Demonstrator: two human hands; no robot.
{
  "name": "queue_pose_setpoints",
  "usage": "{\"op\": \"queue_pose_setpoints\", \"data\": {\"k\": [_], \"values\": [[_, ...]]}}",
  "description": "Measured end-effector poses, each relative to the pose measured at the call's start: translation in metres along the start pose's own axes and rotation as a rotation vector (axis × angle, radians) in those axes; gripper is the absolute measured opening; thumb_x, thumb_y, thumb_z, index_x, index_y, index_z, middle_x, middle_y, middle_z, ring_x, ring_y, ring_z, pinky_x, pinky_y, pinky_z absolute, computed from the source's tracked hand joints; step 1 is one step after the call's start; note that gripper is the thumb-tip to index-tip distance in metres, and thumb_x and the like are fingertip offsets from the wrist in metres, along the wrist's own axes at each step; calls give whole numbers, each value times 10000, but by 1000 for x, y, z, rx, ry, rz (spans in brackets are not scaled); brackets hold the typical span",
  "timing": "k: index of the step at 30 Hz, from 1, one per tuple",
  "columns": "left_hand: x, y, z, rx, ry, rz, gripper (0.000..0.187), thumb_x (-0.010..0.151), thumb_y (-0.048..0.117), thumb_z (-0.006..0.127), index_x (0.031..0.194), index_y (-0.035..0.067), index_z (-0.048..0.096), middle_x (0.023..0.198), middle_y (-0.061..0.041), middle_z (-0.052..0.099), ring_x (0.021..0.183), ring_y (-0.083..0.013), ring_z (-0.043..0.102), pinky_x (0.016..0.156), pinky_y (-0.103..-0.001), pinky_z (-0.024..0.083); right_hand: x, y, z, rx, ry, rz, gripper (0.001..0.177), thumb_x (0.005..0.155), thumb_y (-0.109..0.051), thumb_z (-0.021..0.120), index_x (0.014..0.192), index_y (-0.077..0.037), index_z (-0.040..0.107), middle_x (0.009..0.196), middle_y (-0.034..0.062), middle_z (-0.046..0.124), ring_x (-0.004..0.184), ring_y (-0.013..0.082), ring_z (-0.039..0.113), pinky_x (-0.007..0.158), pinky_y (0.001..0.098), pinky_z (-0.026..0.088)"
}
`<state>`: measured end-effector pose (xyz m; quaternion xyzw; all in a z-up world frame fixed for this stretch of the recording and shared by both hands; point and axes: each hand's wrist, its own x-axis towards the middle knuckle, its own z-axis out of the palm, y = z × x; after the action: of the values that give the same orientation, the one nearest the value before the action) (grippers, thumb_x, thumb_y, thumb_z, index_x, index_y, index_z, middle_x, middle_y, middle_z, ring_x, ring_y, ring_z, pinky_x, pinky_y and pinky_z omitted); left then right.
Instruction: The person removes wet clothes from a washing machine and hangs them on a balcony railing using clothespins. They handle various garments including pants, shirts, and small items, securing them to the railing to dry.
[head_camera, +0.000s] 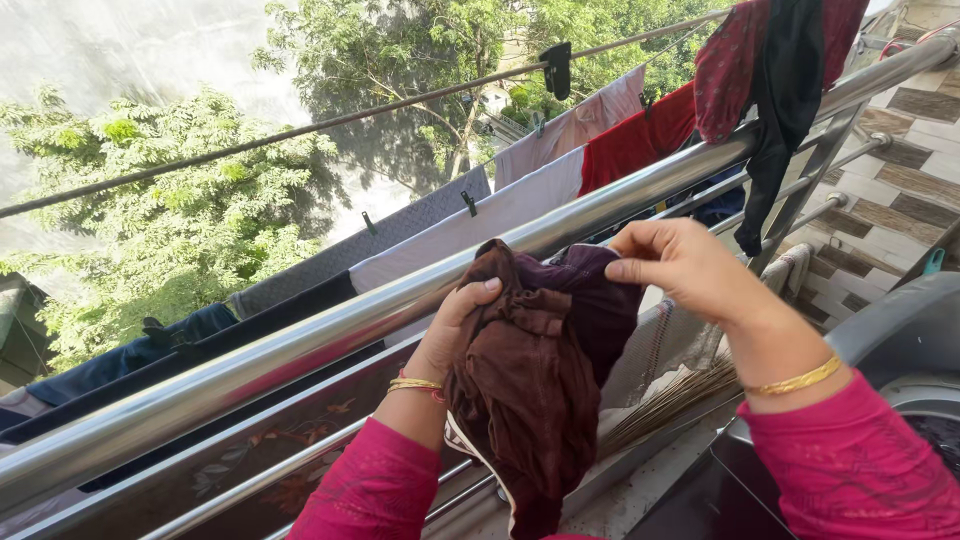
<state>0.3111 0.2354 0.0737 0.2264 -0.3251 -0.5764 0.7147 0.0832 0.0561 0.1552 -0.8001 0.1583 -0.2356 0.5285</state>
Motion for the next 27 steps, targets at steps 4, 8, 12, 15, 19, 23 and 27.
{"op": "queue_pose_setpoints", "data": {"k": [4, 8, 12, 15, 19, 23, 27], "values": [[-30, 11, 11, 100, -50, -101, 533, 917, 155, 607, 1413, -17, 517, 1303, -207, 660, 1145, -309, 670, 1042, -447, 519, 12, -17, -20, -253, 139, -88, 182, 871, -103, 776, 1005, 17, 752, 826, 19, 729, 752, 78, 628, 701, 257, 517], [-44, 15, 11, 103, -181, -222, 584, 914, 122, 593, 1450, -77, 470, 1346, -264, 634, 1211, -319, 664, 1068, -472, 515, 23, -31, -48, 29, 218, -190, 162, 1002, -120, 713, 1070, 24, 685, 930, -12, 700, 840, 54, 623, 774, 227, 503], [-45, -3, 2, 164, -135, -374, 589, 899, 94, 600, 1443, -93, 474, 1325, -250, 654, 1195, -314, 661, 1080, -452, 506, 34, -41, -60, 336, 204, -104, 145, 1055, -145, 652, 1072, -4, 678, 933, 22, 715, 831, 105, 668, 762, 261, 546], [-39, -20, 0, 205, -132, -445, 594, 882, 76, 599, 1438, -95, 480, 1296, -257, 670, 1174, -331, 670, 1064, -448, 517, 28, -58, -60, 485, 128, -101, 182, 1046, -150, 629, 1166, -16, 657, 1005, 28, 722, 862, 131, 694, 773, 302, 581], [-26, -46, -9, 213, -114, -535, 625, 849, 69, 613, 1443, -54, 464, 1290, -257, 672, 1152, -328, 671, 1027, -451, 533, 3, -79, -63, 551, -58, -178, 580, 983, -18, 653, 1534, -62, 476, 1263, 32, 661, 1071, 118, 663, 937, 271, 538], [-22, -64, -21, 189, -158, -587, 665, 861, 54, 634, 1488, -75, 454, 1316, -235, 675, 1180, -301, 676, 1061, -434, 532, -14, -91, -72, 367, -73, -211, 995, 870, 75, 625, 1736, -177, 206, 1575, -11, 488, 1278, 49, 536, 1051, 206, 452], [-12, -66, -13, 217, -62, -394, 699, 828, 33, 642, 1503, 45, 457, 1275, -131, 657, 1138, -250, 675, 1044, -406, 526, -19, -99, -75, 340, -147, -198, 1048, 841, 89, 597, 1750, -200, 163, 1663, -12, 386, 1366, 56, 449, 1052, 214, 405]]}}
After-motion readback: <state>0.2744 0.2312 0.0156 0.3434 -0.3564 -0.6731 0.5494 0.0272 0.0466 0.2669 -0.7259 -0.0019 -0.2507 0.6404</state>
